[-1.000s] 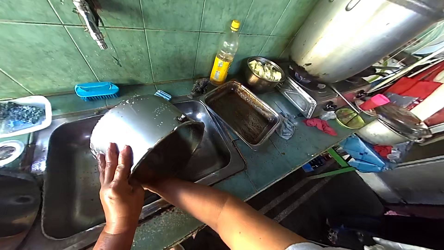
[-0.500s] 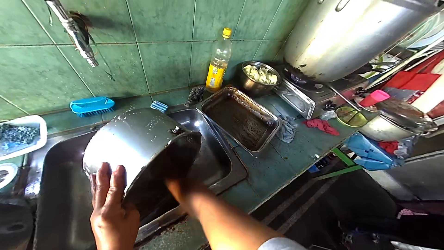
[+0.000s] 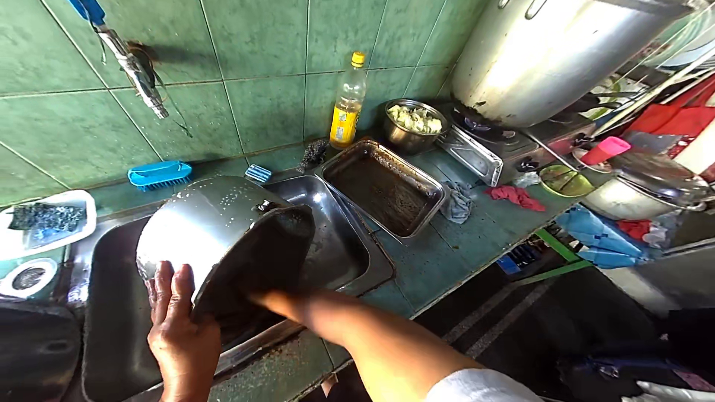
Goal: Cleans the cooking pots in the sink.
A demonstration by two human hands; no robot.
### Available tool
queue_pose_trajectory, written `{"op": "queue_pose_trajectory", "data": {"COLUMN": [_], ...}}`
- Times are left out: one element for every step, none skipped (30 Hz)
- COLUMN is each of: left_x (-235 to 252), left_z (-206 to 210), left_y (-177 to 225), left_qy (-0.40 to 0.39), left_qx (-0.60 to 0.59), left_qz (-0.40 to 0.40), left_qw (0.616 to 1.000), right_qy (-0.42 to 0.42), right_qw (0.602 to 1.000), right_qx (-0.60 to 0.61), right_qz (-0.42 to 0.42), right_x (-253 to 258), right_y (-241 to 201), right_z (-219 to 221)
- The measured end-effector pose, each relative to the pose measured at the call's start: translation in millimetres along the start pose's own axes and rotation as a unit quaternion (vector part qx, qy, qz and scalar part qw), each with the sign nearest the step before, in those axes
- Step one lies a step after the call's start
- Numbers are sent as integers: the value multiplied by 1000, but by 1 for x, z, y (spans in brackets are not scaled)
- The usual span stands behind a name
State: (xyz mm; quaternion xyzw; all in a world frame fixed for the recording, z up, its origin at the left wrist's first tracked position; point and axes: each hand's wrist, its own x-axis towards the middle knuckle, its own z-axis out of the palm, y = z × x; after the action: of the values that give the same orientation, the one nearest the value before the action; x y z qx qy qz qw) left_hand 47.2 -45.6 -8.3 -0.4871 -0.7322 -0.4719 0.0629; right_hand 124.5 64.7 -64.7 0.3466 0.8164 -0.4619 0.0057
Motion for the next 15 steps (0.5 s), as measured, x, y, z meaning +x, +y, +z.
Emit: {"op": "queue_pose_trajectory", "data": {"left_x": [0, 0, 1, 2, 3, 3, 1, -1, -1, 1, 0, 0, 2, 4, 5], "left_z": [2, 3, 3, 4, 6, 8, 7, 6, 5, 6, 6, 6, 6, 8, 8], "left_y": [1, 0, 0, -1, -1, -1, -1, -2, -2, -2, -2, -1, -1, -2, -3], "left_qy": [1, 3, 5, 5, 6, 9, 7, 5, 5, 6, 6, 5, 6, 9, 8], "left_qx": [-4, -9, -13, -13, -10, -9, -8, -5, -6, -8, -7, -4, -1, 0, 4], "left_qz": [1, 2, 4, 6, 6, 6, 4, -1, -4, -6, -7, -7, -4, -2, -3], "left_qw": [1000, 1000, 1000, 1000, 1000, 1000, 1000, 1000, 1000, 1000, 1000, 1000, 1000, 1000, 1000], "right_qy": [-13, -16, -17, -20, -30, -28, -45, -71, -83, -85, -96, -105, -100, -87, -88], "right_qw": [999, 998, 999, 999, 998, 995, 994, 995, 995, 993, 989, 988, 991, 991, 987], "right_qx": [-26, -45, -40, -19, 0, 7, -13, -41, -58, -78, -106, -114, -81, -37, -22], "right_qz": [34, 38, 14, -24, -61, -100, -99, -59, 0, 36, 41, 16, -35, -95, -132], "right_x": [6, 10, 9, 11, 13, 11, 5, 1, 2, 8, 11, 11, 9, 9, 6], "right_y": [8, 10, 5, -3, -15, -20, -17, -8, 2, 9, 6, -4, -15, -20, -17], "right_z": [-8, -6, 3, 18, 22, 21, 17, 13, 5, 0, -1, 2, 6, 9, 9]}}
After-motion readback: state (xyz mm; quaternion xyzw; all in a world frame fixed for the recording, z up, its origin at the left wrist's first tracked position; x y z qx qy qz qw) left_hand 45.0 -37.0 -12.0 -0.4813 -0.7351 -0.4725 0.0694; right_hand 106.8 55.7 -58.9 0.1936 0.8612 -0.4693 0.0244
